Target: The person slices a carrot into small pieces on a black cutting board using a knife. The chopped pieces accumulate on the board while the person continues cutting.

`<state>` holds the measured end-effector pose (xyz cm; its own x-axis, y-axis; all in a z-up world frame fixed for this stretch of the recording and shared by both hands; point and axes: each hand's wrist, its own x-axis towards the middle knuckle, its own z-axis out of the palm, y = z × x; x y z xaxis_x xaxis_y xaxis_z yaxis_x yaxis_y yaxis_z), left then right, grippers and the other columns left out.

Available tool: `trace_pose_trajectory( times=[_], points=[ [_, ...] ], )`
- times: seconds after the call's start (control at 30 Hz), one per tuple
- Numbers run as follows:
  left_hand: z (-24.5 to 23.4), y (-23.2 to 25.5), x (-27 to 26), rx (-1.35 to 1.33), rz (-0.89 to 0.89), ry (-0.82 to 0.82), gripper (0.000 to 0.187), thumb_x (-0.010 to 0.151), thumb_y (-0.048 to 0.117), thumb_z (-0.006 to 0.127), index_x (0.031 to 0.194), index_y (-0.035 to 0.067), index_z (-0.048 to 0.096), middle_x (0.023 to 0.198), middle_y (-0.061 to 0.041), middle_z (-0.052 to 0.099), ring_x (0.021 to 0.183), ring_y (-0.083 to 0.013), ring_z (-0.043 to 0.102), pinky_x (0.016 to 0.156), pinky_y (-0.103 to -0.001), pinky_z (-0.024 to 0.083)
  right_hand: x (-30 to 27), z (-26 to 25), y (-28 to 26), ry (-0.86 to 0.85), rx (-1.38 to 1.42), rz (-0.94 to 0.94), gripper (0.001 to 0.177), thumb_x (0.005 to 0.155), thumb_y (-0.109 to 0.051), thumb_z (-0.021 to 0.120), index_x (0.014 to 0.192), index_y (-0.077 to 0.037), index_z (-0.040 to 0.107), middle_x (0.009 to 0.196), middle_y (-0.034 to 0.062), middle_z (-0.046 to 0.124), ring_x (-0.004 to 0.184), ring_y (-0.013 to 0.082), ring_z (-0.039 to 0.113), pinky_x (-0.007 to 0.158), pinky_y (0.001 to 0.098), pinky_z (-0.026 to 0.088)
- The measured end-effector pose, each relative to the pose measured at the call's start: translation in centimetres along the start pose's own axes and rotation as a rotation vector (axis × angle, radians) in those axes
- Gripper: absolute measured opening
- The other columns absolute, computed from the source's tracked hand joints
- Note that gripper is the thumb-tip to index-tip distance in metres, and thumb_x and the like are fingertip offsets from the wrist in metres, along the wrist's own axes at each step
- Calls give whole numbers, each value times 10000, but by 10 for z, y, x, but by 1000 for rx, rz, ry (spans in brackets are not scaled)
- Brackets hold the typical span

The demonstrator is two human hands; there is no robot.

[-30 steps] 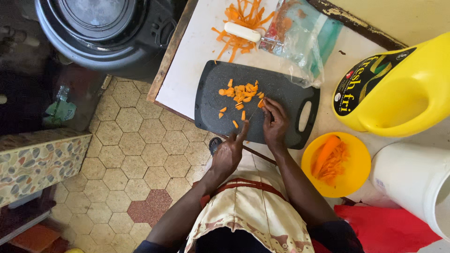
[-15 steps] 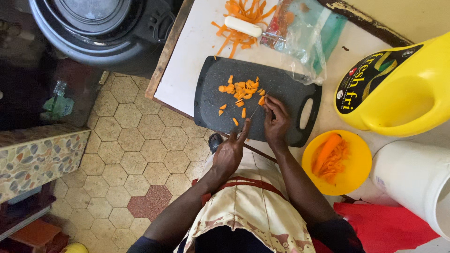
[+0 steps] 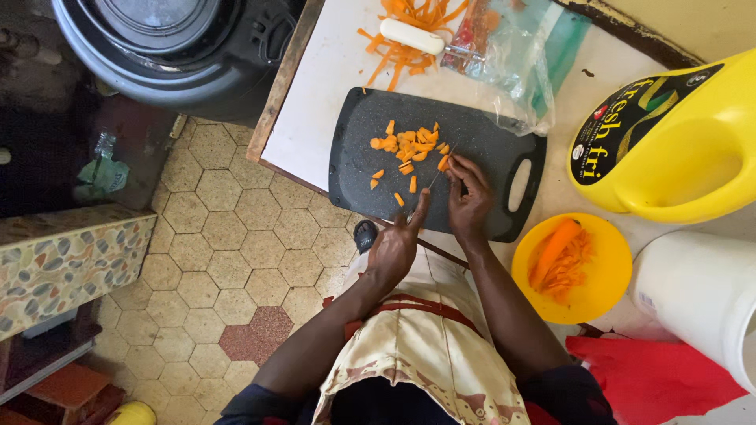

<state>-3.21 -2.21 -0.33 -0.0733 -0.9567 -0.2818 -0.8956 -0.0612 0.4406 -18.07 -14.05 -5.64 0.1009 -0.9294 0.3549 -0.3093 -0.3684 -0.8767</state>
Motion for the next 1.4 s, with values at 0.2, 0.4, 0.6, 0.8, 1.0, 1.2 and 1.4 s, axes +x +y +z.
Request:
trace_pose_trajectory(
  times=[0.2,0.4,0.6,0.8,1.0,1.2,1.4],
  points=[
    [19,-7,19,-10,-23,-83,1060,1029,-66,586,1895,280,83,1082,-213,787,876,-470,866,683,-560,713,-2,-1,18,-22,2,-23,239,1121,85,752,1352,79,811,1389,231,766,1291,411,775,1050,465,675],
    [7,-2,19,-123,-58,-91,1028,1063,-79,563,1895,304,98,1132,-280,799,950,-520,856,754,-590,714,0,1,8,-5,6,-69,222,1111,116,727,1313,99,817,1381,247,769,1279,468,765,1027,510,685],
    [-18,1,10,-176,-37,-35,942,1087,-24,557,1884,278,157,1177,-294,790,924,-530,848,732,-603,709,2,-3,1,-9,-13,-41,165,1126,50,755,1274,67,826,1377,234,761,1263,439,781,1052,489,681],
    [-26,12,-11,-90,-11,-12,963,1076,-33,550,1890,268,132,1145,-275,788,855,-513,851,673,-607,707,0,-3,14,12,13,-30,198,1083,114,795,1272,70,834,1360,239,749,1286,432,775,1034,476,688],
    [-11,4,-11,-39,-28,-54,1064,1035,-53,568,1895,320,64,1165,-251,779,870,-514,848,684,-613,712,0,-5,9,21,22,-20,167,1089,122,781,1234,66,843,1335,223,762,1252,435,791,1013,479,703],
    [-6,8,6,-52,-105,-151,1094,1034,-65,571,1889,354,33,1234,-251,762,936,-554,838,749,-625,724,1,-5,1,5,33,-42,210,1101,111,758,1294,72,833,1365,226,752,1281,432,781,1038,477,692],
    [9,-5,5,0,-40,-23,1020,1044,-49,564,1892,313,127,1160,-220,795,877,-488,861,689,-576,714,1,-12,2,-42,35,-107,251,1153,38,700,1390,40,785,1428,219,700,1326,371,752,1065,420,669]
  ],
)
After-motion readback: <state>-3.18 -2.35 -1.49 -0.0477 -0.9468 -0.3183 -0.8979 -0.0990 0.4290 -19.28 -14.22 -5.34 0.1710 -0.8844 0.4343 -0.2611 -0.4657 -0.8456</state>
